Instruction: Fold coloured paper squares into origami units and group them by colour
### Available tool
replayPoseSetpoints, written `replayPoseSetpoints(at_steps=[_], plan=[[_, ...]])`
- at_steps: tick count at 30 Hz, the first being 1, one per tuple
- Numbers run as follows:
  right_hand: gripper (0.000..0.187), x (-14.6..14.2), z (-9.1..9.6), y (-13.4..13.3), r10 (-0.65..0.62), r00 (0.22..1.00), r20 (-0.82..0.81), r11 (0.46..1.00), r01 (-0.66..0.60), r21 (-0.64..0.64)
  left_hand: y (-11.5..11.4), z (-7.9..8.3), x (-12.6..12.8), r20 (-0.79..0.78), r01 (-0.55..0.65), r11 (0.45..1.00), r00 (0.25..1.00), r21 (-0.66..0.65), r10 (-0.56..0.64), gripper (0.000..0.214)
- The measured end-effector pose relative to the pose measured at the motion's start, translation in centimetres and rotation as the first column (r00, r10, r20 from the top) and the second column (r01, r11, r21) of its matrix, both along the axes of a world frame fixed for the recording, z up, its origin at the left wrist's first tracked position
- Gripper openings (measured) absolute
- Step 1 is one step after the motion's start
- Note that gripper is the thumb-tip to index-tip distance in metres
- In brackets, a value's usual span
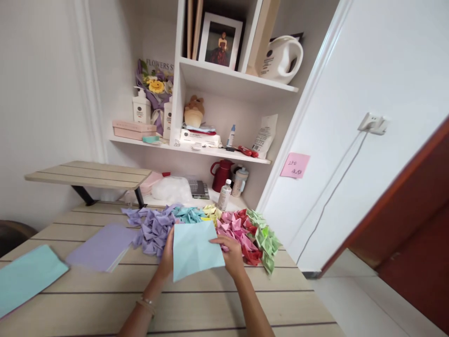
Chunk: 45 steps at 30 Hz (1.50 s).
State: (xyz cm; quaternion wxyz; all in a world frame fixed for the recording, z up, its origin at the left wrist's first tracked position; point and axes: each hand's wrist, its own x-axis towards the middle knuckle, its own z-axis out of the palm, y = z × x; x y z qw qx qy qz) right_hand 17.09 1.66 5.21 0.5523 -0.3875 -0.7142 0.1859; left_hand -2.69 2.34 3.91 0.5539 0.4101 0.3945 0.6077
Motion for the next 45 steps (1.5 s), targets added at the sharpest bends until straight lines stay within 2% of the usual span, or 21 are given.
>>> replayPoseSetpoints(at_steps=[3, 4, 6, 8, 9, 11, 14, 18, 21, 25, 28, 31, 33, 36, 39, 42, 45], plan=[[0.023, 1.1, -1.0, 0.1, 0.003, 0.999, -0.054, 0.999, -0.006, -0.054, -0.1, -0.2, -0.1, 0.002, 0.084, 0.992, 0.996, 0.094, -0.084, 0.097], [0.024, 1.3, -1.2, 0.2, -0.001, 0.998, -0.055, 0.998, -0.002, -0.062, -0.1, -0.4, -0.2, -0.006, 0.107, 0.987, 0.994, 0.121, -0.107, 0.104], [0.025, 1.4, -1.6, 0.3, -0.009, 0.999, -0.047, 0.997, 0.006, -0.071, 0.1, -0.8, -0.4, -0.052, 0.144, 0.981, 0.989, 0.132, -0.138, 0.090], [0.022, 1.3, -1.9, 0.5, -0.012, 0.998, -0.059, 0.996, 0.007, -0.088, 0.4, -1.2, -0.6, -0.116, 0.164, 0.981, 0.982, 0.106, -0.152, 0.059], [0.016, 1.1, -2.1, 0.5, -0.016, 0.997, -0.080, 0.995, 0.008, -0.101, 0.6, -1.3, -0.7, -0.134, 0.152, 0.984, 0.981, 0.089, -0.139, 0.046], [0.005, 0.7, -2.5, 0.6, -0.034, 0.989, -0.144, 0.990, 0.014, -0.139, 0.8, -1.5, -0.5, -0.131, 0.098, 0.993, 0.987, 0.065, -0.089, 0.033], [0.017, -0.4, -3.0, 0.5, -0.069, 0.952, -0.297, 0.969, -0.006, -0.246, 0.8, -1.5, -0.1, -0.065, 0.018, 0.997, 0.998, 0.070, -0.013, 0.031], [0.026, -1.2, -3.4, 0.3, -0.027, 0.854, -0.520, 0.935, -0.163, -0.316, 0.6, -1.2, 0.1, -0.031, -0.078, 0.995, 0.996, 0.068, 0.080, 0.038], [0.031, -1.0, -3.4, 0.3, -0.003, 0.836, -0.549, 0.930, -0.200, -0.309, 0.6, -1.0, -0.3, -0.076, -0.147, 0.987, 0.985, 0.063, 0.152, 0.044], [0.040, -0.7, -3.5, 0.4, -0.029, 0.836, -0.549, 0.944, -0.158, -0.291, 0.6, -0.8, -0.7, -0.059, -0.220, 0.973, 0.973, 0.075, 0.225, 0.051], [0.043, -1.0, -3.6, 0.3, -0.036, 0.809, -0.586, 0.948, -0.158, -0.276, 0.4, -0.8, -0.3, 0.049, -0.209, 0.975, 0.977, 0.079, 0.206, 0.053], [0.045, -1.9, -3.7, 0.0, -0.045, 0.787, -0.615, 0.954, -0.148, -0.260, 0.1, -1.0, 0.6, 0.127, -0.071, 0.991, 0.990, 0.111, 0.057, 0.049], [0.054, -2.5, -3.7, -0.3, -0.031, 0.802, -0.597, 0.956, -0.150, -0.252, -0.1, -1.3, 1.2, 0.112, 0.025, 0.993, 0.993, 0.112, -0.037, 0.046], [0.063, -2.9, -3.7, -0.6, -0.004, 0.866, -0.501, 0.960, -0.137, -0.246, -0.2, -1.8, 1.6, 0.001, 0.096, 0.992, 0.995, 0.084, -0.096, 0.035], [0.053, -2.6, -3.7, -0.8, 0.014, 0.948, -0.318, 0.968, -0.092, -0.233, -0.1, -2.0, 1.5, -0.081, 0.132, 0.989, 0.989, 0.065, -0.127, 0.035], [0.038, -1.9, -3.3, -0.8, 0.054, 0.992, -0.118, 0.978, -0.076, -0.195, 0.2, -2.0, 1.1, -0.078, 0.143, 0.988, 0.987, 0.054, -0.139, 0.042], [0.045, -1.2, -3.0, -0.7, 0.102, 0.995, 0.023, 0.982, -0.097, -0.160, 0.4, -1.8, 0.8, -0.083, 0.129, 0.990, 0.989, 0.050, -0.125, 0.044]])
